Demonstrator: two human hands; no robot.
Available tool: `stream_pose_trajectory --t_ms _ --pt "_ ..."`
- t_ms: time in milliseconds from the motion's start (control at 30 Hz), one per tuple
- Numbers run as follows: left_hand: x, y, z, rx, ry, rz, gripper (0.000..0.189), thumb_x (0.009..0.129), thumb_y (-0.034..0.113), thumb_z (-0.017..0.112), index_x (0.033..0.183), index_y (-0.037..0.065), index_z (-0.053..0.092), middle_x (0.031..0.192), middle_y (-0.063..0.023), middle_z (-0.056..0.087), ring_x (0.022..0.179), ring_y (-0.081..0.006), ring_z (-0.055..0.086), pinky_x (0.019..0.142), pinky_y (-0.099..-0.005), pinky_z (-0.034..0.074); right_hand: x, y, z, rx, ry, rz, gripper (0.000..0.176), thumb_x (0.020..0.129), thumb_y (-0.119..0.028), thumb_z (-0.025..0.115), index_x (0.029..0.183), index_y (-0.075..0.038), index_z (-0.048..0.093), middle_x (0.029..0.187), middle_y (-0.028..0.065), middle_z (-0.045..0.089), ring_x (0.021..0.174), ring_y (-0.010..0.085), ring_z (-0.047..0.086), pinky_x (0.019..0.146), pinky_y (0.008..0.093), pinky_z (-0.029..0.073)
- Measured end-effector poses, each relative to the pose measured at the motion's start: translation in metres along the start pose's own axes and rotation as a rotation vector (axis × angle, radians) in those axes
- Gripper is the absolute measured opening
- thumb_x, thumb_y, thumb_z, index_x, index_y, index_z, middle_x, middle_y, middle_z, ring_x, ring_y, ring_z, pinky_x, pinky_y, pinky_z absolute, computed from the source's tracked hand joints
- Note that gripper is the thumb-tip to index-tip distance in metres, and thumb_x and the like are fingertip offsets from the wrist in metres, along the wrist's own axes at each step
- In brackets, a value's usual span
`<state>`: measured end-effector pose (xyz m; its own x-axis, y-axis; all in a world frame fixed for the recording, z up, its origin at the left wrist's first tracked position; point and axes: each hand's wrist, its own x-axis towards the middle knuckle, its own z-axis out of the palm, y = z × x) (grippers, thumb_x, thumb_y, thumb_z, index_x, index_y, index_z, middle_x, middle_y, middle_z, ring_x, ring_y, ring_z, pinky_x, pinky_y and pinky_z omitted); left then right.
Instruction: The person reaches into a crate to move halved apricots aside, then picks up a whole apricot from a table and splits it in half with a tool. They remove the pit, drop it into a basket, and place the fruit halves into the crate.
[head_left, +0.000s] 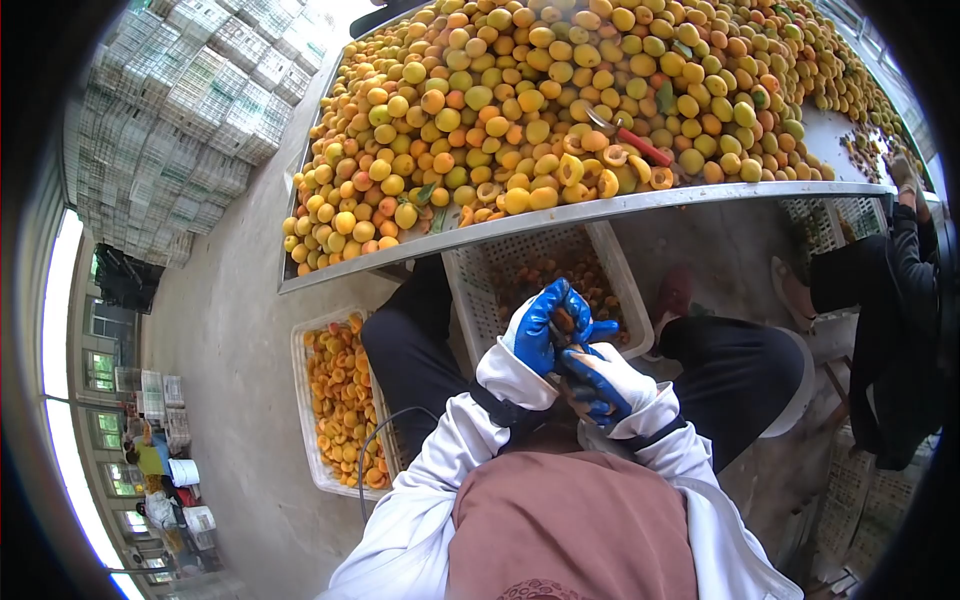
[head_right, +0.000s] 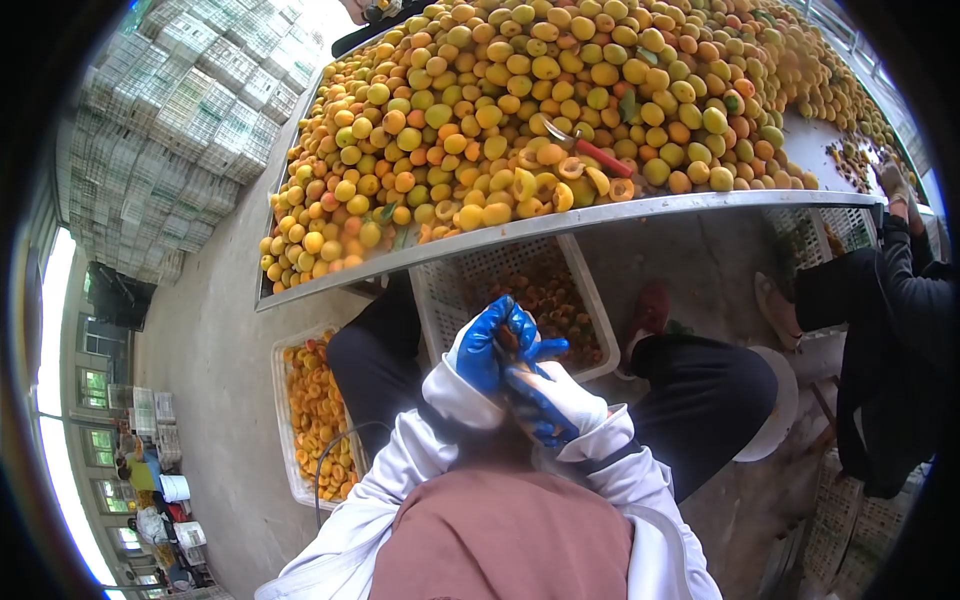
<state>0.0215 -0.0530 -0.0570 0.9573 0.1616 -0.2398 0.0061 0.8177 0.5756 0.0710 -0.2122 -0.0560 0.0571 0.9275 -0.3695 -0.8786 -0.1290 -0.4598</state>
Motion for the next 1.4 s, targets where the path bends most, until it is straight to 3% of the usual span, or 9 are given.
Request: stream_pose_trajectory --t_ms 133,300,367,400,633,800,1000,1100,1400 --pt "0.009 0.004 0.003 -0.140 -0.162 0.008 0.045 0.106 0.040 0.046 0.094 0.001 0.065 0.082 -0.0141 0.063 0.080 -0.0281 0.063 0.102 -0.0582 0.048 -0.014 -0.005 0.010 0.178 -0.052 -0.031 0.022 0.103 -0.034 0.058 0.100 -0.012 0.056 0.064 0.0018 0.049 0.041 0.0112 0.042 0.036 0.0267 0.034" --pt "0.013 0.013 -0.004 -0.357 0.041 -0.010 0.057 0.104 0.050 0.045 0.125 0.000 0.062 0.117 -0.0225 0.067 0.115 -0.0352 0.063 0.105 -0.0579 0.047 0.004 0.004 -0.021 0.346 -0.121 -0.232 0.024 0.098 -0.026 0.064 0.105 -0.004 0.060 0.070 0.0051 0.058 0.047 0.0158 0.052 0.045 0.0321 0.044" --pt "0.011 0.012 -0.010 -0.344 0.002 0.006 0.057 0.104 0.051 0.044 0.130 0.001 0.058 0.123 -0.0229 0.065 0.120 -0.0361 0.060 0.105 -0.0552 0.047 0.019 0.009 -0.020 -0.755 0.546 -0.796 0.024 0.094 -0.013 0.066 0.114 -0.001 0.062 0.082 0.0084 0.067 0.066 0.0177 0.066 0.064 0.0322 0.053" --pt "0.008 0.012 -0.007 -0.318 0.026 0.022 0.055 0.105 0.049 0.044 0.128 0.001 0.059 0.121 -0.0197 0.066 0.115 -0.0337 0.063 0.101 -0.0510 0.051 0.019 0.008 -0.015 -0.785 0.586 -0.770 0.032 0.089 -0.005 0.068 0.120 0.000 0.061 0.093 0.0105 0.071 0.084 0.0176 0.070 0.079 0.0309 0.054" --pt "-0.004 -0.006 -0.004 -0.238 -0.042 -0.007 0.049 0.108 0.041 0.041 0.130 0.000 0.058 0.125 -0.0149 0.064 0.117 -0.0293 0.061 0.107 -0.0438 0.047 0.036 0.010 0.002 -1.123 0.742 -0.948 0.040 0.082 -0.005 0.077 0.119 -0.003 0.061 0.098 0.0180 0.071 0.089 0.0337 0.073 0.079 0.0376 0.055" --pt "-0.013 -0.008 0.016 -0.101 0.069 0.052 0.039 0.107 0.035 0.050 0.127 0.004 0.062 0.117 -0.0106 0.067 0.105 -0.0223 0.066 0.097 -0.0362 0.053 0.032 0.006 0.002 -1.244 0.809 -0.879 0.035 0.084 -0.009 0.075 0.116 -0.003 0.062 0.090 0.0224 0.070 0.087 0.0442 0.069 0.074 0.0430 0.055" --pt "-0.014 -0.010 0.008 0.034 0.039 0.080 0.035 0.104 0.017 0.052 0.131 -0.005 0.057 0.127 -0.0161 0.063 0.119 -0.0277 0.061 0.108 -0.0390 0.047 0.025 0.002 -0.004 -0.711 0.839 -0.919 0.014 0.095 -0.010 0.066 0.100 0.003 0.066 0.077 0.0090 0.069 0.069 0.0143 0.065 0.065 0.0304 0.051" --pt "-0.017 -0.002 0.007 -0.055 0.058 0.102 0.035 0.104 0.017 0.053 0.131 -0.005 0.057 0.126 -0.0172 0.063 0.119 -0.0305 0.062 0.107 -0.0415 0.048 0.022 0.003 -0.016 -0.773 0.901 -0.919 0.015 0.094 -0.009 0.067 0.102 0.003 0.065 0.079 0.0100 0.069 0.073 0.0154 0.065 0.069 0.0310 0.050" --pt "-0.124 0.149 -0.032 0.877 0.559 0.864 0.031 0.098 0.011 0.057 0.123 -0.006 0.061 0.121 -0.0166 0.066 0.112 -0.0267 0.064 0.104 -0.0385 0.047 0.024 0.014 -0.007 -1.156 0.861 -0.614 0.035 0.091 -0.027 0.070 0.115 -0.003 0.064 0.089 0.0240 0.070 0.087 0.0436 0.068 0.074 0.0480 0.053"
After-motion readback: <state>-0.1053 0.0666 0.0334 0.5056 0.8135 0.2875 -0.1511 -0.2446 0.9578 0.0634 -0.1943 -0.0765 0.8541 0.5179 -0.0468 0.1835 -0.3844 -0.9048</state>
